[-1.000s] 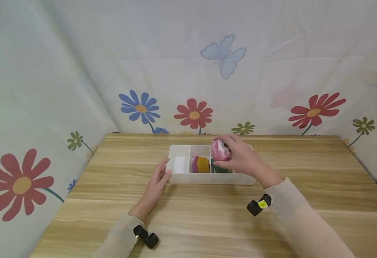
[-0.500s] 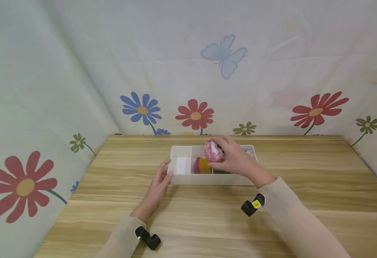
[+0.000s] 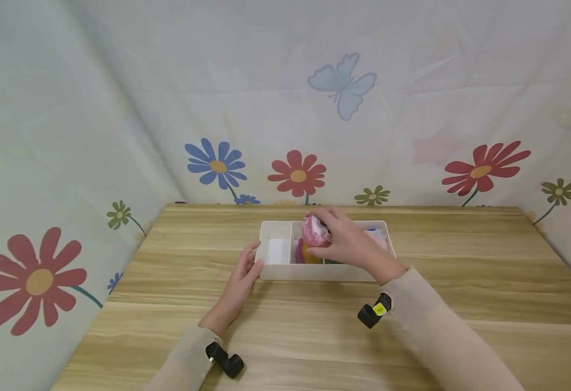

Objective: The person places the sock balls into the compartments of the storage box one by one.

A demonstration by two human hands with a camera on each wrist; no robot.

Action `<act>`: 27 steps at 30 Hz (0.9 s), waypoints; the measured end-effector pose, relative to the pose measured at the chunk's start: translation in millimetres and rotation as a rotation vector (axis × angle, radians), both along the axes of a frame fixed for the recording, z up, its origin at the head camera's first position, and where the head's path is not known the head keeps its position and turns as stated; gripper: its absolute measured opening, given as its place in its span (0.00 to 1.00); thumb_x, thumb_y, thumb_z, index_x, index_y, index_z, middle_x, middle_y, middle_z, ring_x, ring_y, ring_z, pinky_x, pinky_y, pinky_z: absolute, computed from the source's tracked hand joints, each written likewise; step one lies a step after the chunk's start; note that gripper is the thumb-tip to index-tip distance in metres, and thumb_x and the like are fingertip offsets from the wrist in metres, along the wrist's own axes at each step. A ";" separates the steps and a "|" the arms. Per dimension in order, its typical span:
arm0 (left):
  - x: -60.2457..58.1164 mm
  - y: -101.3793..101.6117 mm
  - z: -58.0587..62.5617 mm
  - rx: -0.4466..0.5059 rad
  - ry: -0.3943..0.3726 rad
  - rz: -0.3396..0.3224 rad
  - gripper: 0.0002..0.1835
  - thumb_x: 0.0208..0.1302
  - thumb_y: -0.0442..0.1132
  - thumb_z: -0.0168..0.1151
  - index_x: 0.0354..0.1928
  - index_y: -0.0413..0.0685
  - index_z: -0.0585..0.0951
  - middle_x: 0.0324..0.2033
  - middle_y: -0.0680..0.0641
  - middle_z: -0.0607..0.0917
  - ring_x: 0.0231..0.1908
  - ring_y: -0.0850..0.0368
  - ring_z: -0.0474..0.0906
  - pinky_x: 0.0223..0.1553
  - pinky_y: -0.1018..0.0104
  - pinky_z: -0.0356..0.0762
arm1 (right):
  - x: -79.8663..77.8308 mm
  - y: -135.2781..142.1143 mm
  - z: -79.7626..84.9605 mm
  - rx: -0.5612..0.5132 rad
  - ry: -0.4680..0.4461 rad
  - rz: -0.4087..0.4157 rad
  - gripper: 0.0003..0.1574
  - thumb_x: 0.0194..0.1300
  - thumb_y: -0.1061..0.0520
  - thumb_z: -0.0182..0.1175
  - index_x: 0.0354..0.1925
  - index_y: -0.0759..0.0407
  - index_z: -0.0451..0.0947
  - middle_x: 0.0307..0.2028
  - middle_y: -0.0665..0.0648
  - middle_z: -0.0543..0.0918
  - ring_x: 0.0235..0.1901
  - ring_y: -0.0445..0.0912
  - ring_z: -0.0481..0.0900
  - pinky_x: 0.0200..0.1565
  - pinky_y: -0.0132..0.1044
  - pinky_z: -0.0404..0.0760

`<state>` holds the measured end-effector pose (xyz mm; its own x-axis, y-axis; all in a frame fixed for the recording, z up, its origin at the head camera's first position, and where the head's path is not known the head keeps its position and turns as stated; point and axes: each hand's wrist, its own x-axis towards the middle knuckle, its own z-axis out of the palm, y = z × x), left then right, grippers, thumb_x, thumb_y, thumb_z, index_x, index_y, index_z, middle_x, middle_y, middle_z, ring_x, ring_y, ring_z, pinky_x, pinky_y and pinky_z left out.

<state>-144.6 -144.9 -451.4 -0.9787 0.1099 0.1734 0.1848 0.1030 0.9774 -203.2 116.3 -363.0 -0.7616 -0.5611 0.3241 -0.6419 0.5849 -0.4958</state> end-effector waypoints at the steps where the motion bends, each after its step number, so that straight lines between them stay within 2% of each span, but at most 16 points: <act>1: 0.3 -0.3 0.0 0.000 -0.002 -0.001 0.26 0.71 0.37 0.48 0.68 0.42 0.57 0.57 0.32 0.70 0.55 0.41 0.70 0.55 0.47 0.65 | -0.1 -1.5 -0.7 0.005 -0.006 -0.004 0.47 0.48 0.46 0.73 0.62 0.56 0.64 0.57 0.61 0.67 0.48 0.52 0.69 0.41 0.45 0.78; 9: 0.4 -1.2 0.5 -0.006 -0.009 -0.001 0.26 0.71 0.37 0.48 0.68 0.42 0.57 0.58 0.31 0.68 0.56 0.40 0.68 0.56 0.46 0.64 | -0.2 -14.9 -3.4 0.013 -0.046 -0.016 0.47 0.49 0.43 0.71 0.64 0.53 0.63 0.58 0.62 0.66 0.47 0.52 0.70 0.40 0.45 0.78; 16: 0.5 0.3 -0.4 -0.029 -0.005 0.004 0.26 0.71 0.37 0.49 0.68 0.44 0.58 0.57 0.31 0.69 0.55 0.40 0.68 0.55 0.46 0.65 | -1.4 -27.4 -8.1 0.006 -0.017 -0.010 0.47 0.48 0.44 0.72 0.62 0.54 0.65 0.55 0.61 0.68 0.45 0.53 0.72 0.42 0.47 0.78; 27: 1.5 -0.3 1.4 0.020 0.006 -0.008 0.26 0.71 0.35 0.47 0.68 0.42 0.57 0.57 0.31 0.71 0.54 0.40 0.70 0.54 0.49 0.66 | -3.8 -44.3 -13.0 -0.015 0.016 0.029 0.46 0.48 0.45 0.72 0.62 0.54 0.65 0.55 0.61 0.68 0.46 0.52 0.72 0.42 0.46 0.78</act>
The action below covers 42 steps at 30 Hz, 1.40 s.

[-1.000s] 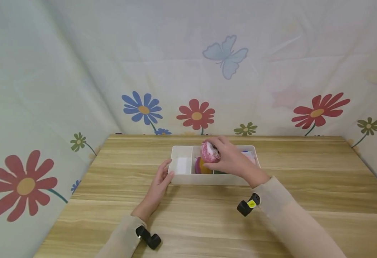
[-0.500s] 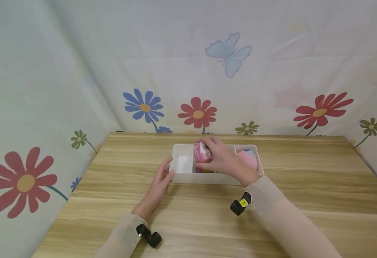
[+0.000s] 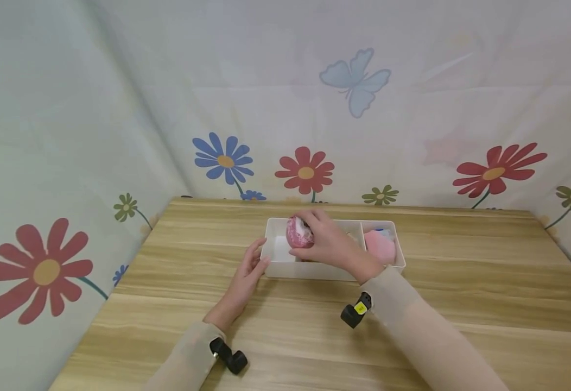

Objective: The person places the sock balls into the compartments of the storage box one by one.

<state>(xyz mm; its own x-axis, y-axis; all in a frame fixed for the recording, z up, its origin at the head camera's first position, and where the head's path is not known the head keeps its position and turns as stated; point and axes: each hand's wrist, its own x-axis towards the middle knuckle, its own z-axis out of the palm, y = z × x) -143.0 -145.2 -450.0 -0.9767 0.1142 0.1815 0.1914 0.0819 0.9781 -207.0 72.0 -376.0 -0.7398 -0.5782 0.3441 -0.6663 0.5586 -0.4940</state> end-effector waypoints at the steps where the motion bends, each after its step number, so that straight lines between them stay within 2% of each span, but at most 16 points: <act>1: -0.1 0.0 0.1 0.000 -0.003 -0.001 0.26 0.71 0.35 0.47 0.68 0.42 0.57 0.57 0.31 0.71 0.54 0.40 0.70 0.54 0.49 0.66 | -0.2 -1.4 0.0 -0.006 0.002 0.003 0.46 0.47 0.45 0.72 0.62 0.55 0.65 0.55 0.61 0.68 0.46 0.52 0.72 0.42 0.46 0.78; 10: -1.0 1.0 -0.8 -0.016 0.001 0.010 0.26 0.71 0.35 0.48 0.68 0.42 0.57 0.57 0.32 0.70 0.53 0.41 0.70 0.53 0.50 0.67 | -2.6 -15.8 -2.8 -0.009 -0.014 0.013 0.47 0.47 0.45 0.72 0.62 0.55 0.65 0.55 0.61 0.68 0.46 0.51 0.72 0.41 0.44 0.79; 25: 0.6 0.3 -0.3 -0.044 -0.010 0.016 0.26 0.71 0.38 0.48 0.69 0.45 0.57 0.59 0.32 0.66 0.55 0.40 0.68 0.55 0.48 0.65 | -13.1 -35.3 -18.5 0.005 -0.013 0.023 0.46 0.48 0.46 0.72 0.62 0.56 0.65 0.52 0.60 0.69 0.44 0.49 0.72 0.40 0.41 0.79; 42: 0.5 1.0 -0.9 -0.045 0.010 0.029 0.25 0.70 0.36 0.49 0.67 0.43 0.58 0.58 0.32 0.68 0.53 0.40 0.70 0.53 0.48 0.67 | -20.9 -49.2 -29.1 0.031 -0.004 0.007 0.45 0.47 0.46 0.72 0.61 0.58 0.66 0.51 0.60 0.71 0.43 0.49 0.73 0.39 0.40 0.79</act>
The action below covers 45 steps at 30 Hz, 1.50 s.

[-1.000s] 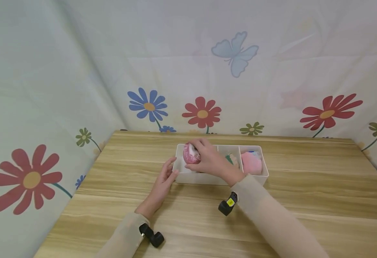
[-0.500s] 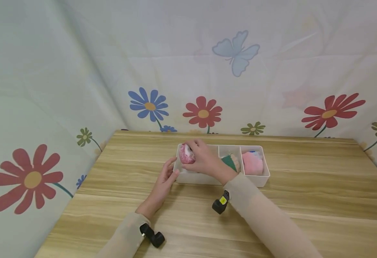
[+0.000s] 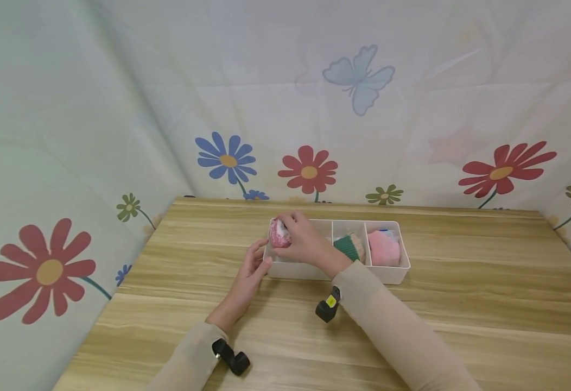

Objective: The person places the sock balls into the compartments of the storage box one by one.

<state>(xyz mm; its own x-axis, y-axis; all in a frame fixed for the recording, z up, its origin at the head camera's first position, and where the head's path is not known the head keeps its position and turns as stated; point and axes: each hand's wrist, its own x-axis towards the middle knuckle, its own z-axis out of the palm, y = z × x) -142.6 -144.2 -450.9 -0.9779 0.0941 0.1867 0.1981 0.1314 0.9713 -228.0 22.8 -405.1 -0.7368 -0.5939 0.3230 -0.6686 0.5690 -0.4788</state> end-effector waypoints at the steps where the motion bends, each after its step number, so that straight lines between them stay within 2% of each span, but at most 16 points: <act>1: -0.1 0.2 0.1 0.000 -0.002 -0.002 0.25 0.70 0.36 0.49 0.67 0.43 0.58 0.58 0.33 0.68 0.53 0.40 0.70 0.53 0.49 0.67 | 0.0 -0.3 -0.4 0.007 0.005 -0.001 0.46 0.47 0.46 0.72 0.61 0.58 0.66 0.51 0.60 0.71 0.43 0.49 0.73 0.39 0.40 0.79; 9: -1.4 0.3 -0.3 0.023 -0.003 -0.033 0.25 0.71 0.36 0.47 0.67 0.43 0.57 0.59 0.33 0.67 0.55 0.41 0.68 0.54 0.48 0.65 | -0.4 -2.5 -3.0 0.058 0.017 -0.007 0.48 0.46 0.44 0.73 0.62 0.58 0.65 0.49 0.59 0.71 0.43 0.48 0.72 0.39 0.39 0.79; 14: -1.4 0.3 -0.9 0.020 -0.014 -0.036 0.24 0.71 0.37 0.47 0.67 0.43 0.57 0.59 0.34 0.67 0.55 0.41 0.68 0.53 0.49 0.66 | 0.2 -3.8 -3.3 0.140 0.044 -0.016 0.48 0.46 0.43 0.72 0.61 0.58 0.66 0.49 0.60 0.72 0.44 0.49 0.70 0.42 0.40 0.78; 21: -1.4 1.3 0.4 0.012 -0.028 -0.042 0.25 0.72 0.39 0.47 0.67 0.43 0.56 0.60 0.33 0.66 0.56 0.42 0.68 0.54 0.48 0.65 | -0.3 -4.1 -3.7 0.220 0.074 -0.026 0.43 0.49 0.44 0.71 0.59 0.59 0.69 0.49 0.59 0.75 0.47 0.50 0.72 0.48 0.44 0.76; 27: -1.6 1.6 3.2 0.022 -0.026 -0.058 0.26 0.72 0.39 0.47 0.68 0.42 0.55 0.61 0.32 0.65 0.57 0.41 0.67 0.56 0.47 0.63 | -2.9 -2.3 -5.0 0.184 0.038 -0.011 0.40 0.50 0.46 0.71 0.58 0.59 0.69 0.51 0.59 0.76 0.49 0.51 0.73 0.50 0.46 0.75; 33: -1.7 1.0 4.1 0.013 -0.027 -0.046 0.26 0.71 0.39 0.47 0.68 0.43 0.56 0.61 0.32 0.65 0.57 0.40 0.67 0.56 0.47 0.64 | -1.9 0.2 -4.5 0.114 0.038 0.019 0.38 0.53 0.49 0.70 0.58 0.60 0.69 0.50 0.60 0.77 0.47 0.50 0.74 0.47 0.42 0.77; 37: -2.0 0.0 2.6 0.017 -0.018 -0.040 0.26 0.71 0.38 0.47 0.67 0.42 0.56 0.60 0.32 0.65 0.57 0.40 0.67 0.56 0.47 0.64 | 0.4 0.9 -3.9 0.081 0.042 0.043 0.36 0.54 0.51 0.69 0.58 0.61 0.69 0.49 0.60 0.77 0.46 0.49 0.75 0.45 0.42 0.78; 45: -2.1 -2.1 -1.8 0.011 -0.020 -0.031 0.26 0.71 0.38 0.48 0.67 0.43 0.56 0.61 0.31 0.65 0.57 0.40 0.66 0.56 0.46 0.63 | 5.2 2.2 -4.1 0.042 0.025 0.050 0.31 0.57 0.56 0.66 0.58 0.62 0.70 0.53 0.61 0.75 0.51 0.52 0.73 0.49 0.44 0.76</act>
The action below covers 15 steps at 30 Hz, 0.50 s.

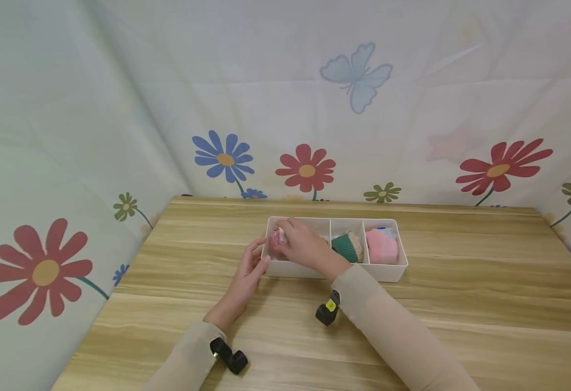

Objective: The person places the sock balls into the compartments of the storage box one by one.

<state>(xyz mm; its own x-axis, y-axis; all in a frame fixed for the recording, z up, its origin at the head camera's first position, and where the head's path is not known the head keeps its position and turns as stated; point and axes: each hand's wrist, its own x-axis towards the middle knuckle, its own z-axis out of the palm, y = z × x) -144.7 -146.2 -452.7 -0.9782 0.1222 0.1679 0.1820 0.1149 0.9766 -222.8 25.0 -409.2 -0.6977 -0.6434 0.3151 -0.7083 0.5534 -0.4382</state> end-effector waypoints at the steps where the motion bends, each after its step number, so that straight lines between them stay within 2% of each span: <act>1: 0.3 0.4 -0.6 0.003 0.006 -0.001 0.26 0.71 0.38 0.48 0.67 0.42 0.56 0.61 0.31 0.65 0.57 0.39 0.66 0.56 0.46 0.63 | 0.4 0.4 -0.7 -0.005 0.001 0.001 0.31 0.57 0.56 0.66 0.57 0.63 0.70 0.52 0.61 0.76 0.51 0.52 0.73 0.49 0.44 0.76; 10: 2.4 2.2 -2.2 -0.003 0.012 0.009 0.26 0.71 0.38 0.48 0.67 0.42 0.57 0.61 0.31 0.65 0.57 0.40 0.67 0.56 0.46 0.64 | 6.8 11.2 -3.9 -0.056 0.030 -0.004 0.28 0.58 0.58 0.65 0.56 0.63 0.71 0.53 0.59 0.76 0.52 0.50 0.73 0.48 0.44 0.76; 15: 2.3 2.1 -4.7 -0.006 0.015 0.020 0.26 0.71 0.38 0.48 0.67 0.42 0.57 0.60 0.30 0.66 0.56 0.40 0.68 0.56 0.46 0.64 | 10.6 20.0 -3.3 -0.086 0.008 0.005 0.28 0.59 0.57 0.64 0.56 0.64 0.71 0.51 0.61 0.76 0.44 0.52 0.76 0.41 0.41 0.79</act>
